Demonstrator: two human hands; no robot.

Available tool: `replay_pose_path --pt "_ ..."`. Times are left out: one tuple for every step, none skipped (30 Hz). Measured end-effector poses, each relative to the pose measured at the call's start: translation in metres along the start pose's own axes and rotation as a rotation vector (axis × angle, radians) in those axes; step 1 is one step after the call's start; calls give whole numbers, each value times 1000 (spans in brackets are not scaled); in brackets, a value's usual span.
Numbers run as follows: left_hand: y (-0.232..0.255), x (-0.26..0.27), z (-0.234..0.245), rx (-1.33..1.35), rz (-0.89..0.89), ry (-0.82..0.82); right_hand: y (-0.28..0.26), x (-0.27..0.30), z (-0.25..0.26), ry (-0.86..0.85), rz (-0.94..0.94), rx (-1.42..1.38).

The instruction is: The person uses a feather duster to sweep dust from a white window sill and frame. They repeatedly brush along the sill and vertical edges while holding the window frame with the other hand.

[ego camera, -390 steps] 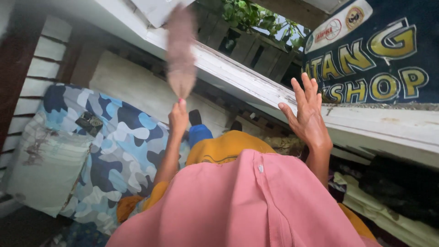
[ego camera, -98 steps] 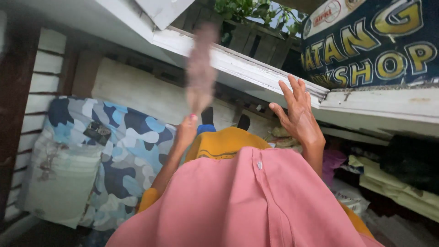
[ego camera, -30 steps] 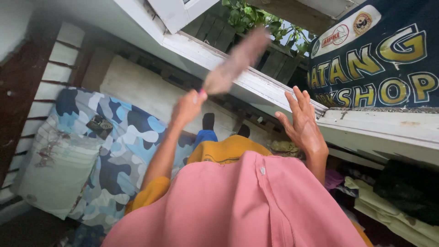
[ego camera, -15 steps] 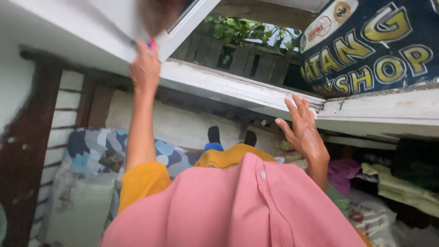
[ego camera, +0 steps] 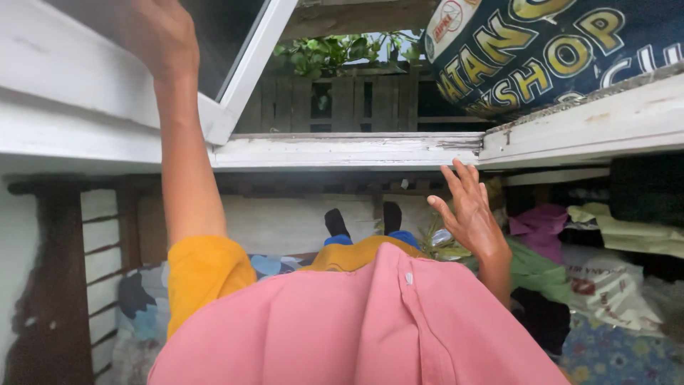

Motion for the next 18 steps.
replay_pose_path --pt "-26 10 -26 -314 -47 62 3 1 -2 17 6 2" --pt "-51 21 -52 -625 -90 126 6 3 -5 31 14 5" --pt "-51 36 -67 -615 -93 125 6 5 -5 37 5 3" --pt "-53 52 -85 -540 -14 -11 6 6 -5 41 3 2" --pt "-55 67 -102 -462 65 -146 6 8 -5 45 1 0" --pt "-47 88 -100 -456 62 -147 8 9 -6 49 -5 0" --pt "-42 112 -102 -466 110 -391 10 10 -7 62 -11 5" --pt "-36 135 -104 -471 152 -636 12 12 -8 77 -18 9" --pt "-34 149 -102 -464 146 -635 11 14 -8 83 -23 8" --pt "-33 167 -102 -457 222 -841 9 17 -7 112 -35 31" --pt "-33 186 -101 -447 297 -1047 8 19 -6 141 -46 54" --pt "-26 177 -98 -443 291 -1049 9 20 -7 145 -52 54" --pt "-20 169 -95 -488 274 -1130 10 21 -8 145 -56 60" --pt "-15 163 -89 -535 262 -1211 12 22 -8 141 -57 67" --pt "-12 152 -84 -534 261 -1213 12 24 -9 140 -59 68" --pt "-9 137 -78 -458 220 -1068 12 23 -10 144 -54 67" --pt "-7 121 -72 -382 179 -923 12 22 -11 149 -49 67" --pt "-3 110 -71 -387 183 -923 9 20 -10 144 -45 66"
Point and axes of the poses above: each hand's wrist, its own x-axis away from the middle knuckle, its own z-axis out of the back of the hand, y = z × x, the point moved 2 cm from there along -x, towards the middle knuckle, and after that the axes turned 14 degrees about y, right-handed, at the moved point
